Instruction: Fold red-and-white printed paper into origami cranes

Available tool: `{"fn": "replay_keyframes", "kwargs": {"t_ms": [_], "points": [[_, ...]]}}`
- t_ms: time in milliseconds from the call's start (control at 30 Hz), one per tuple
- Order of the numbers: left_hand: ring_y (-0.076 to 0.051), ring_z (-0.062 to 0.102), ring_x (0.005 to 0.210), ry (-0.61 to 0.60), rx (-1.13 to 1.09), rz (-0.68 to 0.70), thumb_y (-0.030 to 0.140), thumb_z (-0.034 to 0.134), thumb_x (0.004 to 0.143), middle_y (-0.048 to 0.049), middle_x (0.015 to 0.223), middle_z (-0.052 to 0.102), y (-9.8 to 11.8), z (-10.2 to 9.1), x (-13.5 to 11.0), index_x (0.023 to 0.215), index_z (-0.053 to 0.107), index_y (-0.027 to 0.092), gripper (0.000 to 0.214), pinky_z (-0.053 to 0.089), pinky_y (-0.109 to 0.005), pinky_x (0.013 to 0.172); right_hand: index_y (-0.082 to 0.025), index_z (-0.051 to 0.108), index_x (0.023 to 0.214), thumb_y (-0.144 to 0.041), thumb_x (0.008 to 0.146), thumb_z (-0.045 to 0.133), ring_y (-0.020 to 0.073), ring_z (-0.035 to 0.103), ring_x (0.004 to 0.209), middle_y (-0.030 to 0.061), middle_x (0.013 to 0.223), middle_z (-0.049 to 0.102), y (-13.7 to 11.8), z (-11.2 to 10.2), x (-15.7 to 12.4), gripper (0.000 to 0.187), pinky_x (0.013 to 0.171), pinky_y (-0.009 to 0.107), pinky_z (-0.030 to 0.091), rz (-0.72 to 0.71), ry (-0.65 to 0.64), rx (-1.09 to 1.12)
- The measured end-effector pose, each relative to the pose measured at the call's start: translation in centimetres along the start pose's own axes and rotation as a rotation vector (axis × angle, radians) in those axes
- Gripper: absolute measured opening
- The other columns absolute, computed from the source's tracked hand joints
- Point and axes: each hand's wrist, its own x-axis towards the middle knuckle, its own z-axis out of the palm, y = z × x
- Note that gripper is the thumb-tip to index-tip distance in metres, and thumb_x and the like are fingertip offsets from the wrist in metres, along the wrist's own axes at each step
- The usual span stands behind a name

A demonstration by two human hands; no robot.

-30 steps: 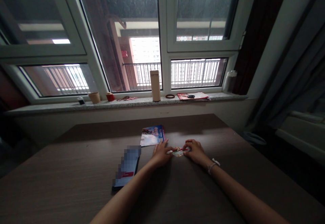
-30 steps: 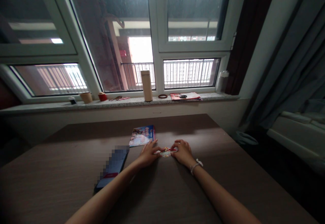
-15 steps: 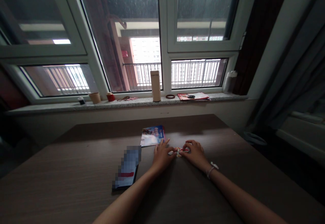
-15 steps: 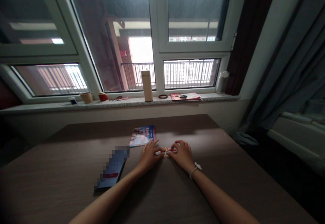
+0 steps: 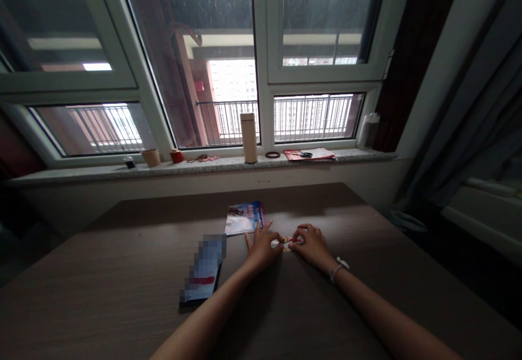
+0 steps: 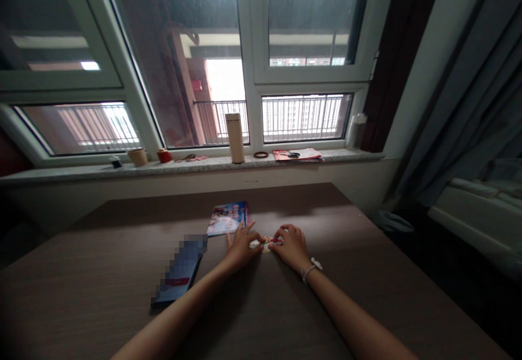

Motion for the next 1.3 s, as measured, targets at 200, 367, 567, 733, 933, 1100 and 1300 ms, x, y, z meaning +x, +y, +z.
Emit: {"fn": "replay_keyframes", "kwargs": {"t_ms": [200, 367, 567, 733, 933, 1100, 1300], "points": [[-0.034, 0.004, 0.145, -0.047, 0.006, 0.023, 0.031, 0.056, 0.086, 0.0012, 0.156, 0.025, -0.6, 0.1, 0.2, 0.105, 0.067, 0.035, 0.022, -0.001, -0.073, 0.105, -0.028, 0.072, 0.084, -0.032, 0.071, 0.070, 0.0238, 0.045, 0.118, 0.0021, 0.122, 0.055, 0.4, 0.0, 0.3, 0.014, 0.102, 0.035, 0.031, 0.019, -0.050, 0.016], [-0.032, 0.002, 0.146, -0.059, 0.037, 0.044, 0.025, 0.049, 0.089, 0.0015, 0.157, 0.022, -0.8, 0.3, -0.1, 0.109, 0.064, 0.036, 0.028, -0.001, -0.071, 0.106, -0.029, 0.073, 0.086, -0.025, 0.071, 0.067, 0.0236, 0.043, 0.120, 0.0011, 0.125, 0.054, 1.1, 0.1, 0.7, 0.016, 0.104, 0.036, 0.029, 0.013, -0.076, 0.016], [-0.029, 0.007, 0.146, 0.007, 0.037, 0.086, 0.025, 0.048, 0.090, 0.0012, 0.154, 0.029, -1.0, 0.7, -0.6, 0.114, 0.063, 0.040, 0.032, 0.000, -0.065, 0.110, -0.029, 0.073, 0.088, -0.022, 0.071, 0.066, 0.0236, 0.044, 0.120, 0.0019, 0.125, 0.054, 1.4, 0.0, 0.6, 0.020, 0.104, 0.036, 0.030, -0.003, -0.085, 0.037], [-0.029, 0.015, 0.144, 0.073, 0.062, 0.072, 0.027, 0.052, 0.087, -0.0005, 0.150, 0.036, -0.9, 1.0, -0.9, 0.117, 0.062, 0.038, 0.033, 0.005, -0.060, 0.113, -0.029, 0.068, 0.104, -0.025, 0.076, 0.061, 0.0224, 0.043, 0.121, 0.0032, 0.124, 0.054, 1.4, -0.3, -0.2, 0.030, 0.106, 0.036, 0.028, -0.072, -0.067, 0.031], [-0.028, 0.019, 0.143, 0.132, 0.062, 0.060, 0.034, 0.054, 0.087, -0.0033, 0.148, 0.039, -0.9, 1.2, -1.0, 0.117, 0.062, 0.032, 0.031, 0.007, -0.057, 0.115, -0.031, 0.068, 0.109, -0.029, 0.082, 0.057, 0.0218, 0.043, 0.121, 0.0034, 0.124, 0.054, 1.5, -0.3, -0.6, 0.030, 0.107, 0.036, 0.026, -0.143, -0.068, 0.008], [-0.030, 0.021, 0.142, 0.130, 0.005, 0.068, 0.034, 0.061, 0.084, -0.0045, 0.148, 0.041, -0.8, 0.8, -1.2, 0.108, 0.066, 0.028, 0.026, 0.008, -0.058, 0.114, -0.030, 0.069, 0.108, -0.028, 0.082, 0.057, 0.0218, 0.045, 0.119, 0.0038, 0.119, 0.057, 1.7, -0.2, -0.7, 0.028, 0.106, 0.038, 0.027, -0.190, -0.043, 0.032], [-0.030, 0.026, 0.139, 0.207, -0.051, 0.107, 0.025, 0.066, 0.079, -0.0048, 0.141, 0.047, -0.8, 1.0, -1.0, 0.102, 0.067, 0.026, 0.023, 0.014, -0.057, 0.113, -0.027, 0.070, 0.108, -0.040, 0.082, 0.062, 0.0244, 0.049, 0.112, 0.0066, 0.114, 0.060, 2.3, 0.4, -0.3, 0.030, 0.101, 0.038, 0.034, -0.205, 0.032, 0.117]]}}
